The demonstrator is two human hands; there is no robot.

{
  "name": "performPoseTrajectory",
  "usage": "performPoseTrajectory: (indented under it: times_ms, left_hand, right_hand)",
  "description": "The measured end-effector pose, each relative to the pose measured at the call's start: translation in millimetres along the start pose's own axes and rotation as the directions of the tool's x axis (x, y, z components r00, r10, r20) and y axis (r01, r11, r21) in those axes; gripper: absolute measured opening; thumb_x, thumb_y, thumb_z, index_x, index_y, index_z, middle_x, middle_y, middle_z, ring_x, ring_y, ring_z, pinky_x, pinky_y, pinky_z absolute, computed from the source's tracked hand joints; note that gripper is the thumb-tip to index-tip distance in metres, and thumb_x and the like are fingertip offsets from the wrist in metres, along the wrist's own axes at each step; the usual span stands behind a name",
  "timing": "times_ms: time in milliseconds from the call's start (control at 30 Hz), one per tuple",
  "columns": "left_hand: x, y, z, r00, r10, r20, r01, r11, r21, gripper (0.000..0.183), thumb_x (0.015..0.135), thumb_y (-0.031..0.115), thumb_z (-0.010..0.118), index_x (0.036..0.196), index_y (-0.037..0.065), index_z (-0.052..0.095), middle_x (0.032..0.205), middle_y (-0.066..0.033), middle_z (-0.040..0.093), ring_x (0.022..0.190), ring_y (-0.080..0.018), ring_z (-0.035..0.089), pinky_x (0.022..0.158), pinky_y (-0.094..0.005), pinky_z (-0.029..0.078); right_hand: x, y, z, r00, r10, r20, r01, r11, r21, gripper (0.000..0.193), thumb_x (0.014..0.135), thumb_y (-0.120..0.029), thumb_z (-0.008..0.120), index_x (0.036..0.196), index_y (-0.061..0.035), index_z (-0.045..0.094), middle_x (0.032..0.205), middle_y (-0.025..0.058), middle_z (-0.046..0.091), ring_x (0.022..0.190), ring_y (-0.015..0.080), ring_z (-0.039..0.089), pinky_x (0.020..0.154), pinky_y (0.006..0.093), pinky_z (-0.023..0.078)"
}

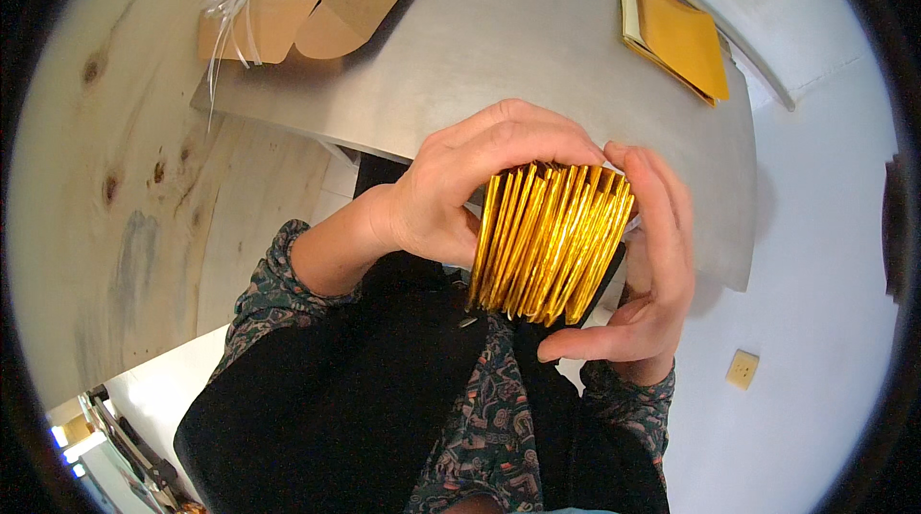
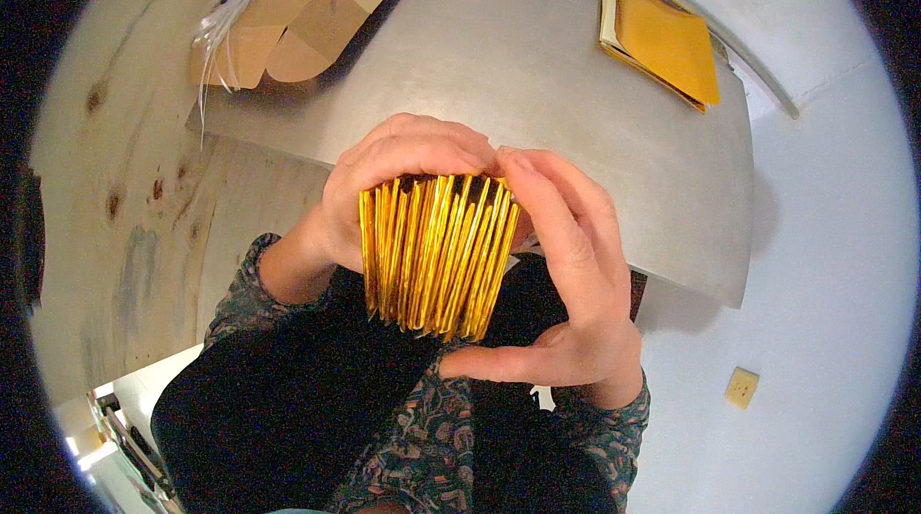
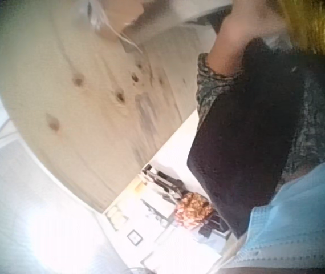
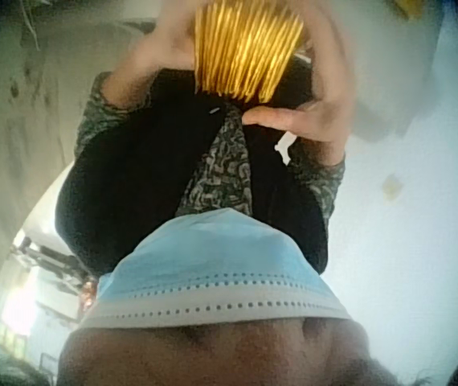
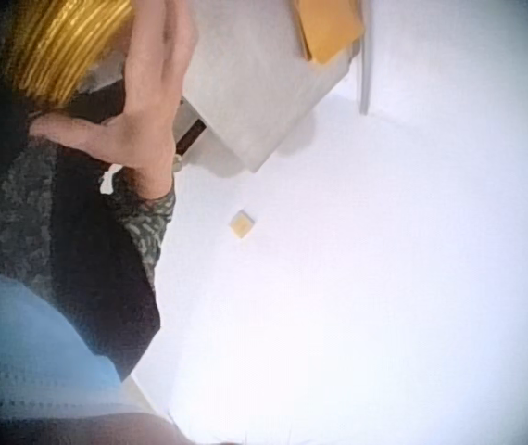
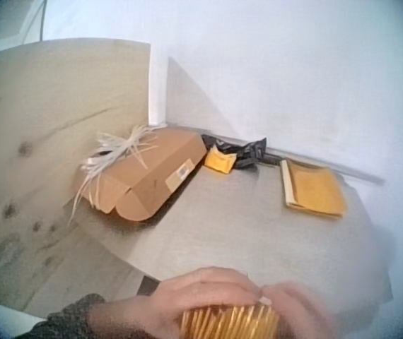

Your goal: The person handles a bundle of gold-colored paper, then folds a single sheet of gold paper on a table. The person aligns edges and creases the paper into a smaller shape.

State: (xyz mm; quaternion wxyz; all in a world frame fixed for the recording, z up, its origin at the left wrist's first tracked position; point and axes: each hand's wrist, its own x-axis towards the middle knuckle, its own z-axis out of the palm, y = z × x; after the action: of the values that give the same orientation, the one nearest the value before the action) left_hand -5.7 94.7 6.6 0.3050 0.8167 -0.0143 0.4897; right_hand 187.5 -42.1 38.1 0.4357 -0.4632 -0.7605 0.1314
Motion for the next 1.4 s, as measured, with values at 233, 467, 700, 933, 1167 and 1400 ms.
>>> performPoseTrajectory:
  times_ms: [233, 467, 700, 933, 1167, 1400]
  left_hand:
    - [0.1, 1.3, 0.0, 1.0, -0.014, -0.007, 0.014, 0.999, -0.053, 0.051, 0.08, 0.023, 0.087, 0.122, 0.002, 0.068, 0.12, -0.0186, 0.072, 0.111, -0.0343, 0.071, 0.099, -0.0455, 0.056]
    - [0.9, -5.8, 2.7, 0.999, 0.045, -0.012, -0.047, 0.992, -0.12, 0.067, 0.074, 0.022, 0.092, 0.132, 0.004, 0.065, 0.124, -0.0129, 0.071, 0.117, -0.0305, 0.069, 0.107, -0.0461, 0.052]
    - [0.4, 1.7, 3.3, 1.0, 0.0, 0.011, 0.001, 0.999, -0.052, 0.067, 0.073, 0.016, 0.09, 0.134, 0.004, 0.063, 0.128, -0.0115, 0.07, 0.116, -0.0307, 0.068, 0.106, -0.0461, 0.052]
    - [0.8, -6.4, 5.7, 0.999, 0.043, -0.008, -0.043, 0.991, -0.125, 0.062, 0.076, 0.021, 0.089, 0.13, 0.004, 0.065, 0.121, -0.0086, 0.073, 0.112, -0.0269, 0.071, 0.109, -0.0528, 0.051]
    - [0.3, -3.6, 10.8, 1.0, -0.002, -0.02, -0.001, 0.992, -0.129, 0.061, 0.076, 0.019, 0.089, 0.131, 0.005, 0.064, 0.123, -0.0114, 0.071, 0.114, -0.0288, 0.07, 0.109, -0.0475, 0.051]
    - [-1.2, -5.1, 7.7, 1.0, 0.006, 0.012, -0.005, 0.993, -0.121, 0.06, 0.076, 0.019, 0.088, 0.129, 0.004, 0.064, 0.122, -0.0121, 0.07, 0.114, -0.0315, 0.069, 0.102, -0.0417, 0.055]
  right_hand:
    - [-3.0, 2.2, 4.3, 1.0, -0.005, 0.026, 0.005, 1.0, -0.013, 0.143, 0.043, -0.054, 0.103, 0.152, 0.0125, 0.04, 0.152, 0.0224, 0.04, 0.139, 0.0332, 0.049, 0.117, 0.0435, 0.04]
    - [-3.0, 5.1, 11.8, 0.997, -0.032, -0.067, 0.035, 0.998, 0.053, 0.128, 0.048, -0.045, 0.103, 0.15, 0.0059, 0.046, 0.15, 0.0237, 0.043, 0.135, 0.0362, 0.051, 0.11, 0.0439, 0.046]
    - [-3.6, 5.7, 10.8, 0.998, -0.064, -0.019, 0.064, 0.998, -0.021, 0.138, 0.047, -0.051, 0.103, 0.154, 0.009, 0.039, 0.157, 0.0264, 0.033, 0.144, 0.0358, 0.043, 0.118, 0.0446, 0.039]
    - [-2.5, 8.5, 14.6, 0.996, -0.09, -0.025, 0.091, 0.995, 0.037, 0.137, 0.048, -0.05, 0.103, 0.154, 0.0074, 0.038, 0.158, 0.0252, 0.032, 0.144, 0.0358, 0.043, 0.117, 0.0457, 0.041]
    - [-4.0, 5.7, 13.7, 0.999, -0.036, -0.028, 0.036, 0.999, 0.016, 0.135, 0.049, -0.051, 0.103, 0.153, 0.0077, 0.039, 0.157, 0.0255, 0.034, 0.143, 0.036, 0.045, 0.116, 0.0457, 0.042]
    - [0.2, 3.7, 16.5, 0.992, -0.108, -0.065, 0.107, 0.994, -0.013, 0.126, 0.054, -0.05, 0.101, 0.15, 0.0075, 0.043, 0.155, 0.0266, 0.038, 0.14, 0.0367, 0.048, 0.115, 0.0449, 0.043]
